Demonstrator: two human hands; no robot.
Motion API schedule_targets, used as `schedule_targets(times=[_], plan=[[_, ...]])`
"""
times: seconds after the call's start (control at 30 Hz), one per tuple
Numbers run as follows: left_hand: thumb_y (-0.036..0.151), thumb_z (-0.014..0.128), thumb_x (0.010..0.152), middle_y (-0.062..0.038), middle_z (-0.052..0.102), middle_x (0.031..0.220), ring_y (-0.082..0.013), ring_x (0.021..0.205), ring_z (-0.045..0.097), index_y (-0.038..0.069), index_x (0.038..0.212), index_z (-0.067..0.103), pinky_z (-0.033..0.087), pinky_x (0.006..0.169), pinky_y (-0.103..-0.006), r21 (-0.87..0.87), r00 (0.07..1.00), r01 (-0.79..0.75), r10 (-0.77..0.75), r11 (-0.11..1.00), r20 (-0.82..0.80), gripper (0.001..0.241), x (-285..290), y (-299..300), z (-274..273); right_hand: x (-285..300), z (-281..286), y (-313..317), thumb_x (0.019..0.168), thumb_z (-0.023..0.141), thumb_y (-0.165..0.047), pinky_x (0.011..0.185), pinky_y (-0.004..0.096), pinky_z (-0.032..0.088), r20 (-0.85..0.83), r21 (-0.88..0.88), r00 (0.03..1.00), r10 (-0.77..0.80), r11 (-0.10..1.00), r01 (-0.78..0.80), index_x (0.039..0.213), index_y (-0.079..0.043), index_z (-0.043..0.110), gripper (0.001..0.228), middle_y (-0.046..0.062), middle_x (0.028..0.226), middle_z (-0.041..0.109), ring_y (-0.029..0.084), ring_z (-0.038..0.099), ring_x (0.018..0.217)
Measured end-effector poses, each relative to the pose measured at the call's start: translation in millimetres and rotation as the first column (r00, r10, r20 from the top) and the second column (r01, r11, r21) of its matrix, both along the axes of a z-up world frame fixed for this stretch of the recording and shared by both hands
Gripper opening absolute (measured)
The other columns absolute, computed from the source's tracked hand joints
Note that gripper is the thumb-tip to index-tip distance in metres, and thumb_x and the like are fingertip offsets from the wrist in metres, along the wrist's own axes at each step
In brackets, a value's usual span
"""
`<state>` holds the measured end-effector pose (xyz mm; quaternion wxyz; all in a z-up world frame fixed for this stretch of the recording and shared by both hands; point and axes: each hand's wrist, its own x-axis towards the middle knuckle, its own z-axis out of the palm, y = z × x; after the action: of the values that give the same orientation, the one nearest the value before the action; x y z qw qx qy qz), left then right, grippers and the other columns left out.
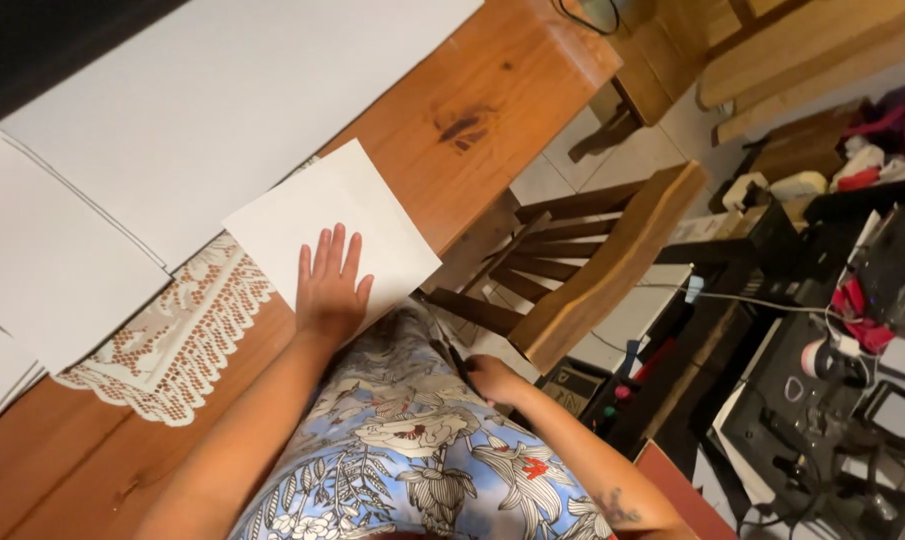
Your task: Cutting large sheets of paper into smaller rectangular pieces using scissors and stacking them on a table.
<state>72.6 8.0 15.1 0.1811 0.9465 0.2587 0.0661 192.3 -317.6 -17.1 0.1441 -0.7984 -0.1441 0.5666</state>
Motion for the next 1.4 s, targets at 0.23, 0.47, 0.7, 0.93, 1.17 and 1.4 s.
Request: schedule_targets(times=[0.23,0.47,0.7,0.93,1.17,1.4], plan=[[0.049,0.037,0.106,-0.012,0.019,0.173,-0.0278,0.160,0.013,0.019,0.165,0.026,-0.001,0.130,-0.0520,-0.059,0.977,0.027,-0.038,0.998,-0.209,0.067,0.8,2.9,12.5,0.9,34.6,56.9,0.089,0.070,-0.044,0.081,0.049,0.053,0.049,0.306,0.998,-0.025,0.952,0.009,0.101,-0.001,0.077,0.045,0.023,0.090,0.075,0.036,0.072,0.089],[0.047,0.036,0.107,-0.011,0.013,0.174,-0.0274,0.160,0.008,0.018,0.166,0.022,-0.004,0.129,-0.0514,-0.116,0.965,0.029,-0.058,0.993,-0.255,0.067,-1.0,4.7,22.1,9.5,82.7,93.3,0.077,0.083,-0.044,0.064,0.026,0.054,-0.074,0.183,0.986,-0.147,0.970,0.159,0.078,-0.007,0.070,0.039,0.008,0.063,0.068,0.019,0.070,0.056],[0.045,0.034,0.108,-0.013,0.011,0.174,-0.0275,0.161,0.006,0.012,0.166,0.019,-0.004,0.129,-0.0517,-0.125,0.967,0.035,-0.065,0.992,-0.246,0.068,-2.1,4.4,25.6,12.0,88.5,100.1,0.063,0.081,-0.072,0.074,0.032,0.054,0.087,0.024,0.996,-0.034,0.999,0.032,0.073,-0.015,0.073,0.059,0.007,0.061,0.070,0.025,0.076,0.073],[0.045,0.031,0.108,-0.014,0.012,0.174,-0.0287,0.161,0.006,0.009,0.165,0.018,-0.004,0.129,-0.0523,-0.102,0.966,0.071,-0.094,0.992,-0.242,0.069,-2.1,5.5,23.7,5.5,76.0,93.4,0.066,0.082,-0.070,0.076,0.033,0.056,0.157,-0.026,0.985,-0.077,0.996,0.082,0.070,-0.014,0.076,0.056,0.005,0.058,0.069,0.026,0.075,0.076],[0.042,0.025,0.108,-0.013,0.009,0.174,-0.0281,0.161,0.003,0.009,0.166,0.015,-0.006,0.128,-0.0520,-0.108,0.958,0.074,-0.101,0.991,-0.269,0.067,-4.1,4.5,23.9,14.0,93.8,124.8,0.061,0.077,-0.079,0.075,0.035,0.056,0.072,0.032,0.997,-0.019,0.999,0.017,0.069,-0.016,0.075,0.064,0.005,0.060,0.070,0.026,0.075,0.079],[0.039,0.031,0.107,-0.016,0.013,0.173,-0.0321,0.160,0.008,0.006,0.165,0.017,-0.002,0.128,-0.0543,-0.074,0.972,0.117,-0.129,0.990,-0.196,0.068,-9.6,2.9,17.3,9.4,75.5,112.6,0.063,0.078,-0.076,0.072,0.034,0.055,0.138,0.026,0.990,-0.001,1.000,-0.003,0.064,-0.014,0.075,0.062,0.010,0.057,0.069,0.030,0.074,0.076]])
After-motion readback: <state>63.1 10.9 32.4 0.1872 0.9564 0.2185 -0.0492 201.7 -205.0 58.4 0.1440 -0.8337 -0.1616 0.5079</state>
